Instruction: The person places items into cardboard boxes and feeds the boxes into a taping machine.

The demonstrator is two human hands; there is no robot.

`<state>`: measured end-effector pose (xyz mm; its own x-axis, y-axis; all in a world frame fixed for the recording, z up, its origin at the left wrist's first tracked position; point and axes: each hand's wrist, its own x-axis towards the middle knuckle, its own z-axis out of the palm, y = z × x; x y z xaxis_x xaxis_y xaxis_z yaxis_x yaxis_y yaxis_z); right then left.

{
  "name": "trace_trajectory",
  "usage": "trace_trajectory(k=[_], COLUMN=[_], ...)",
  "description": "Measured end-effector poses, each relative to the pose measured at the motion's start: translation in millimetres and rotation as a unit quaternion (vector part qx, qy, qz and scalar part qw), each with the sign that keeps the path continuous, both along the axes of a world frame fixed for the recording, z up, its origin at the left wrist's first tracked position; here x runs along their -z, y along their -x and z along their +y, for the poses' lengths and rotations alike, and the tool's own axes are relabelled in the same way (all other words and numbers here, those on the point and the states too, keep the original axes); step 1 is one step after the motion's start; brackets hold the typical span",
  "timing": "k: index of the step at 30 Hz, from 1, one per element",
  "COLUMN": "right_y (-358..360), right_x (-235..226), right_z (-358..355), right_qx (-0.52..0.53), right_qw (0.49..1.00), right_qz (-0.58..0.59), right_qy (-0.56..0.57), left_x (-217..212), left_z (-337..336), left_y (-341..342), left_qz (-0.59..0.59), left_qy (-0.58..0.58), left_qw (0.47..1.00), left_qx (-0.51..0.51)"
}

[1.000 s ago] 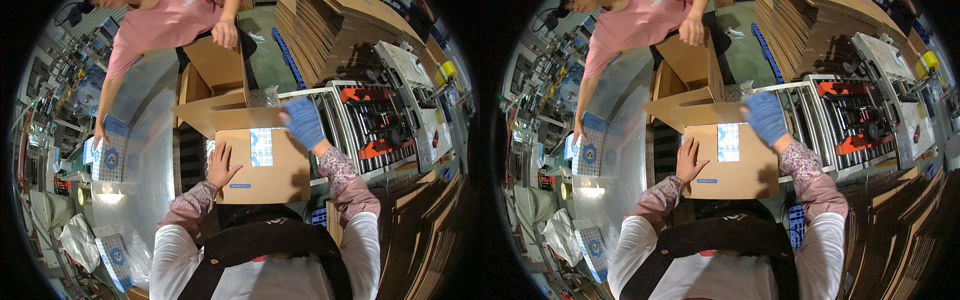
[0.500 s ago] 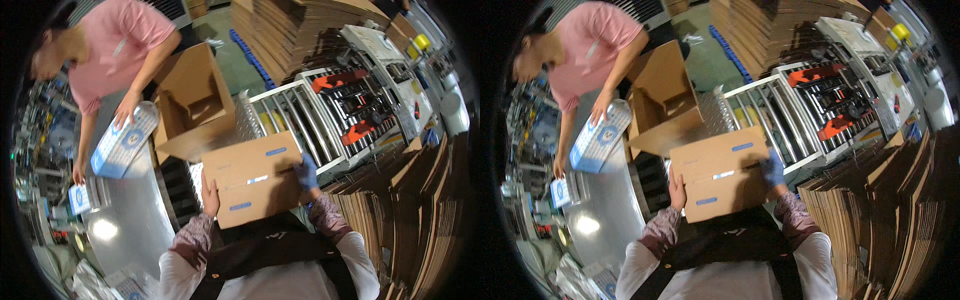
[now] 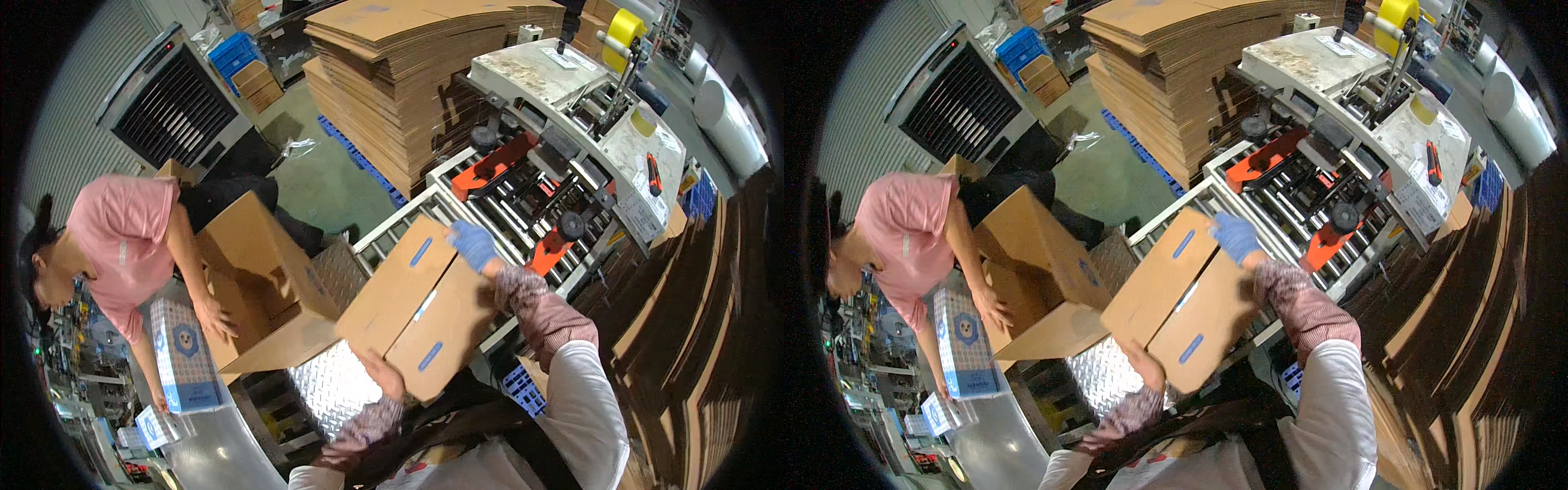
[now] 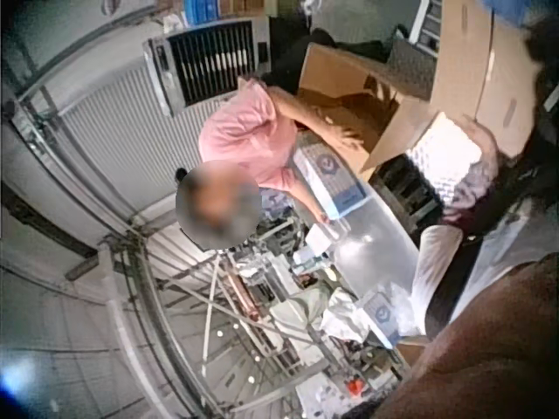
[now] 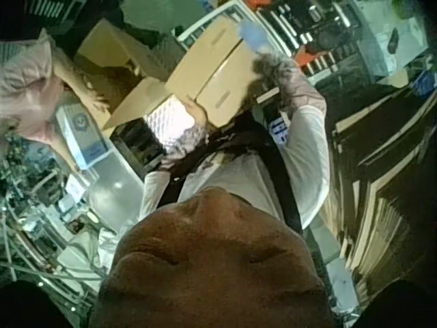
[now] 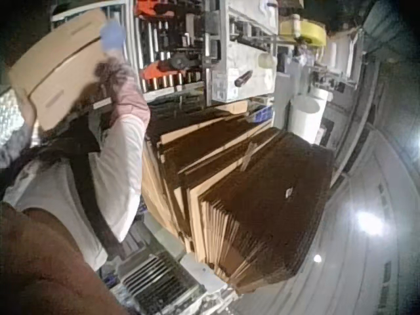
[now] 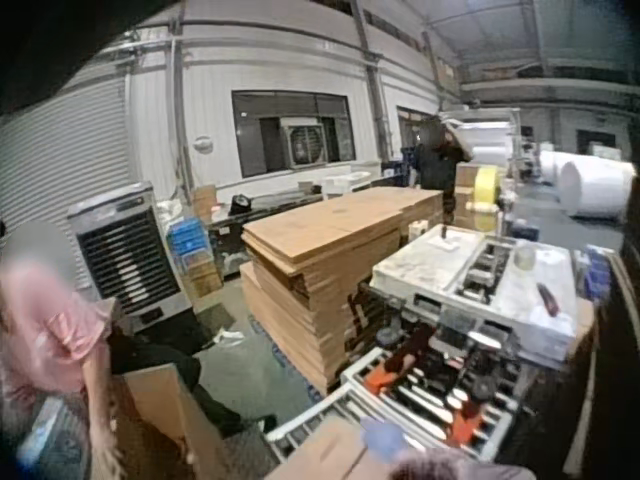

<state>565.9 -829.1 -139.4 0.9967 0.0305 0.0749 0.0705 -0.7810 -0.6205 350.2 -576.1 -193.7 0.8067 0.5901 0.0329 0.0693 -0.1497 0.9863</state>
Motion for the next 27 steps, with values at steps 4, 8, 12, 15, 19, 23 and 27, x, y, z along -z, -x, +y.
trace_trajectory(k=[4, 8, 12, 15, 19, 23, 27], right_y=[-72, -101, -74, -6, -10, -2, 115], right_x=[6, 30, 34, 28, 18, 0, 44], right_z=[-103, -179, -134, -60, -93, -103, -5], right_qx=[0.041, 0.081, 0.01, -0.076, -0.09, 0.034, 0.119], right_qw=[0.935, 0.934, 0.977, 0.953, 0.966, 0.956, 0.959], right_qz=[-0.259, -0.285, -0.186, -0.205, -0.168, -0.213, -0.233], right_qy=[0.241, 0.202, 0.107, 0.21, 0.173, 0.198, 0.111], left_x=[-2, -6, 9, -1, 11, 74, 96], left_z=[-81, -182, -200, -162, -145, -95, 28], left_y=[-127, -213, -234, -239, -181, -64, 67], left_qz=[0.025, 0.007, -0.019, 0.037, 0.11, 0.102, 0.172], left_qy=[0.028, -0.053, -0.044, -0.013, -0.032, -0.074, -0.106], left_qw=[0.995, 0.991, 0.986, 0.953, 0.926, 0.822, 0.712], left_qx=[0.091, 0.127, 0.158, 0.3, 0.361, 0.555, 0.673])
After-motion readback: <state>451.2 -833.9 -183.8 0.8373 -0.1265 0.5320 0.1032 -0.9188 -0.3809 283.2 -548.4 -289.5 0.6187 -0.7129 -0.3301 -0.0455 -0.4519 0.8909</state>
